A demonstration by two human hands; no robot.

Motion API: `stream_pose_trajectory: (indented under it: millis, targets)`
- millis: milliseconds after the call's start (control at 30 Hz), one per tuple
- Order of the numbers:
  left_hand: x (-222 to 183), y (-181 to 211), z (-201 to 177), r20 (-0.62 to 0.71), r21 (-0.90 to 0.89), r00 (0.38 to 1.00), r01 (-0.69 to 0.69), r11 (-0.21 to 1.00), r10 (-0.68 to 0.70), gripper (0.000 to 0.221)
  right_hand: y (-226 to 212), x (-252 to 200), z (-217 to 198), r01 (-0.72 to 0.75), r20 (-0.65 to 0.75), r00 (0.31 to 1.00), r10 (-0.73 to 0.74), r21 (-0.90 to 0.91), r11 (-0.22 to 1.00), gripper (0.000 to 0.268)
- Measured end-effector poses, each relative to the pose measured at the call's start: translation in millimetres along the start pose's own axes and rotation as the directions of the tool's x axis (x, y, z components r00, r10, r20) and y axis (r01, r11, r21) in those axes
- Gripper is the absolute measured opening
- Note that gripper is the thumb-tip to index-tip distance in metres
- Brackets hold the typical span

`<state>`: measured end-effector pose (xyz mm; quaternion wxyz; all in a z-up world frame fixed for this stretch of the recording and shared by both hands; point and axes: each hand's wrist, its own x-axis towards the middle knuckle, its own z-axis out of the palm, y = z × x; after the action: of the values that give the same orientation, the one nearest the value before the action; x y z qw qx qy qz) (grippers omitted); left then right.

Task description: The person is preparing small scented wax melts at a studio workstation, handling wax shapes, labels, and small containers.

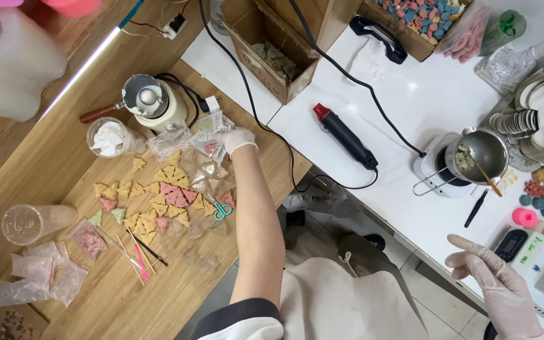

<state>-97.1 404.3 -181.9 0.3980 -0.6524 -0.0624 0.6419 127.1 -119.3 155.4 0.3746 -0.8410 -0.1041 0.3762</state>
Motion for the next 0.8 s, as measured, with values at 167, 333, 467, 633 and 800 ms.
stream_pose_trajectory:
  millis: [167, 333, 467, 633, 800]
  targets:
    - [43.0, 25.3, -21.3, 0.145, 0.587, 0.982, -0.182, 0.789, 0.12, 0.052, 15.1, 0.5, 1.2, -0.049, 0.028, 0.998, 0.047, 0.055, 0.997, 0.04]
    - [-94.2, 13.0, -50.6, 0.538, 0.649, 0.778, -0.628, -0.43, -0.324, 0.048, 30.0, 0.7, -3.5, -0.006, 0.081, 0.997, -0.005, 0.139, 0.99, 0.041]
    - [-252.5, -18.2, -70.4, 0.471, 0.529, 0.812, -0.572, -0.627, -0.344, 0.052, 38.4, 2.9, -5.9, -0.012, 0.114, 0.993, 0.0, 0.098, 0.995, 0.041]
    - [-302.2, 45.1, -97.2, 0.581, 0.204, 0.624, -0.732, -0.65, -0.522, 0.058, 50.1, -5.3, -4.8, 0.125, 0.146, 0.977, -0.157, 0.206, 0.97, 0.04]
    - [-372.1, 68.6, -147.3, -0.012, 0.41, 0.932, -0.326, -0.852, -0.363, 0.049, 37.9, -13.0, -9.9, -0.075, 0.209, 0.978, 0.018, 0.265, 0.961, 0.039]
